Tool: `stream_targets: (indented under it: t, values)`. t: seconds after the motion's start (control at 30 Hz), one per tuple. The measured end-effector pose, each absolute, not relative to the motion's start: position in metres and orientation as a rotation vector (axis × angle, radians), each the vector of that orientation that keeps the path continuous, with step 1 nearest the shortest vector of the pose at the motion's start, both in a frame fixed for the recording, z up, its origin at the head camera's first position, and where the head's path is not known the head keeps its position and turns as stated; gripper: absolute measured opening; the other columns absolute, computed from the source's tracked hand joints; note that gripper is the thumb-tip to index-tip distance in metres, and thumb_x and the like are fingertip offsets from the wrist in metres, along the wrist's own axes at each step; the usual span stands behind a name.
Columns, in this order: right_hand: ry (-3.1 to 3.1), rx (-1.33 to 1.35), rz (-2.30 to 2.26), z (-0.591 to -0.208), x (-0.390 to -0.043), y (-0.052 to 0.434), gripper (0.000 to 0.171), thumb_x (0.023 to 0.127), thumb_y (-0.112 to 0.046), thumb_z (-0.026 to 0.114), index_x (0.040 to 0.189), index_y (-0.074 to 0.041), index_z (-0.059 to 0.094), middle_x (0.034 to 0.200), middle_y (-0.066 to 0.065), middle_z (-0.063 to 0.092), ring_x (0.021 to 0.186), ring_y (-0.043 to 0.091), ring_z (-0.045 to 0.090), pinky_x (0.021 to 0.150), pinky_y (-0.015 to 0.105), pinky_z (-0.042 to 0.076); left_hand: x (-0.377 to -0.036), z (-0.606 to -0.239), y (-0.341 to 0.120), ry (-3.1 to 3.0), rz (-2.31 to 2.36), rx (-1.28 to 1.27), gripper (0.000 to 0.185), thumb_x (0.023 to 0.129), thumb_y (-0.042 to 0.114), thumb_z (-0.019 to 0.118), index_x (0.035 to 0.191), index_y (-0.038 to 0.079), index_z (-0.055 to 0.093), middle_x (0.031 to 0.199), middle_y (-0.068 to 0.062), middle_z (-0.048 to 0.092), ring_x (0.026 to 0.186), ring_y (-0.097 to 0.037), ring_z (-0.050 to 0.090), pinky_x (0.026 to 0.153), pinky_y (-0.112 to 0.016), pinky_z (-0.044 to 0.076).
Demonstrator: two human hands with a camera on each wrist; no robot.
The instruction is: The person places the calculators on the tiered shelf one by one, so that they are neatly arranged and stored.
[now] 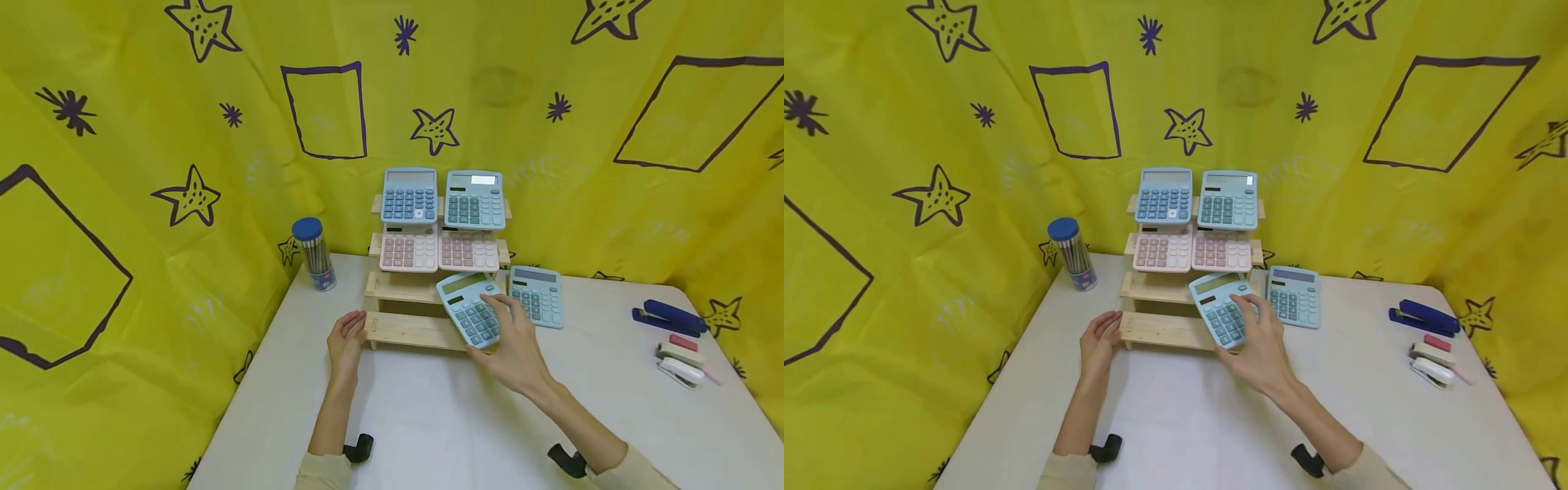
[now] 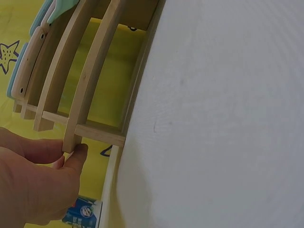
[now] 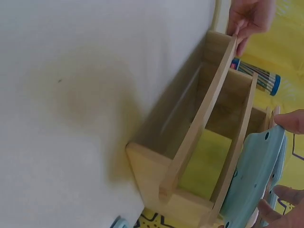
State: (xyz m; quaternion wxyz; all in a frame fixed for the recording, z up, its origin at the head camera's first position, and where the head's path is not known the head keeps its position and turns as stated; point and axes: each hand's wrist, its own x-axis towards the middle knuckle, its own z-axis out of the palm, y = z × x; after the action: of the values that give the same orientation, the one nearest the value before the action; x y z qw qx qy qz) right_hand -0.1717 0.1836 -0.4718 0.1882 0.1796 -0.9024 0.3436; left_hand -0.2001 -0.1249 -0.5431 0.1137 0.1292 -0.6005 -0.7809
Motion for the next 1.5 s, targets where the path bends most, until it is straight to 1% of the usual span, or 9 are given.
stream_targets:
  t: [0.2, 0.37, 0.47, 0.7, 0.83, 0.97, 1.17, 1.3, 1.5]
  values:
    - [-2.545, 0.485, 0.973, -0.473, -0.179, 0.163, 0.088, 0.069, -0.021, 0.092, 0.146, -0.005, 0.051, 0.146, 0.021, 0.042, 0.132, 0.047, 0.043, 0.108, 0.071, 0.033, -0.199, -0.539, -0.126, -1.757, -2.287, 0.38, 0.046, 0.093, -0.02, 0.051, 0.138, -0.01, 0.053, 0.141, -0.03, 0.058, 0.137, -0.039, 0.055, 0.111, -0.034, 0.049]
    - [-2.563, 0.459, 0.968, -0.474, -0.186, 0.145, 0.086, 0.07, -0.023, 0.092, 0.145, -0.005, 0.053, 0.147, 0.021, 0.042, 0.135, 0.046, 0.042, 0.112, 0.07, 0.029, -0.2, -0.54, -0.125, -1.757, -2.291, 0.389, 0.046, 0.093, -0.021, 0.051, 0.137, -0.01, 0.053, 0.141, -0.03, 0.059, 0.137, -0.039, 0.056, 0.11, -0.031, 0.05]
    - [-2.589, 0.435, 0.97, -0.474, -0.189, 0.135, 0.086, 0.071, -0.024, 0.091, 0.145, -0.005, 0.053, 0.148, 0.02, 0.042, 0.137, 0.045, 0.04, 0.113, 0.069, 0.028, -0.2, -0.541, -0.125, -1.764, -2.287, 0.384, 0.045, 0.094, -0.021, 0.051, 0.138, -0.011, 0.052, 0.141, -0.03, 0.058, 0.137, -0.039, 0.055, 0.109, -0.03, 0.05]
    - [-2.609, 0.401, 0.959, -0.477, -0.196, 0.115, 0.086, 0.072, -0.026, 0.092, 0.145, -0.007, 0.051, 0.15, 0.022, 0.041, 0.137, 0.044, 0.04, 0.112, 0.068, 0.031, -0.201, -0.543, -0.124, -1.762, -2.286, 0.383, 0.045, 0.093, -0.021, 0.051, 0.137, -0.011, 0.053, 0.14, -0.03, 0.059, 0.136, -0.039, 0.056, 0.109, -0.029, 0.051]
    - [-2.588, 0.369, 0.951, -0.479, -0.199, 0.102, 0.087, 0.072, -0.028, 0.094, 0.145, -0.006, 0.052, 0.149, 0.022, 0.042, 0.138, 0.044, 0.04, 0.114, 0.064, 0.032, -0.202, -0.543, -0.124, -1.761, -2.29, 0.376, 0.045, 0.093, -0.021, 0.051, 0.137, -0.01, 0.053, 0.141, -0.03, 0.059, 0.137, -0.039, 0.056, 0.108, -0.029, 0.051]
    - [-2.56, 0.342, 0.926, -0.483, -0.202, 0.088, 0.083, 0.076, -0.03, 0.094, 0.144, -0.004, 0.053, 0.148, 0.022, 0.044, 0.137, 0.044, 0.04, 0.112, 0.063, 0.033, -0.202, -0.543, -0.125, -1.756, -2.293, 0.376, 0.046, 0.093, -0.021, 0.051, 0.137, -0.01, 0.053, 0.14, -0.03, 0.059, 0.137, -0.039, 0.056, 0.107, -0.029, 0.052]
    - [-2.511, 0.29, 0.931, -0.487, -0.204, 0.069, 0.08, 0.077, -0.03, 0.094, 0.142, -0.004, 0.055, 0.149, 0.021, 0.044, 0.138, 0.045, 0.039, 0.111, 0.064, 0.033, -0.202, -0.542, -0.126, -1.759, -2.283, 0.377, 0.046, 0.092, -0.021, 0.051, 0.137, -0.011, 0.053, 0.14, -0.031, 0.059, 0.136, -0.04, 0.056, 0.106, -0.028, 0.053]
    - [-2.53, 0.245, 0.896, -0.489, -0.206, 0.058, 0.081, 0.079, -0.032, 0.092, 0.144, -0.005, 0.053, 0.151, 0.021, 0.042, 0.139, 0.05, 0.037, 0.11, 0.065, 0.034, -0.202, -0.543, -0.125, -1.768, -2.277, 0.396, 0.045, 0.092, -0.021, 0.052, 0.136, -0.01, 0.054, 0.139, -0.03, 0.06, 0.135, -0.039, 0.057, 0.105, -0.027, 0.053]
    - [-2.593, 0.218, 0.802, -0.486, -0.207, 0.041, 0.079, 0.088, -0.039, 0.085, 0.148, -0.003, 0.047, 0.154, 0.026, 0.038, 0.14, 0.063, 0.032, 0.11, 0.071, 0.034, -0.201, -0.544, -0.125, -1.783, -2.266, 0.396, 0.045, 0.093, -0.019, 0.053, 0.137, -0.009, 0.054, 0.139, -0.029, 0.06, 0.135, -0.039, 0.057, 0.106, -0.027, 0.053]
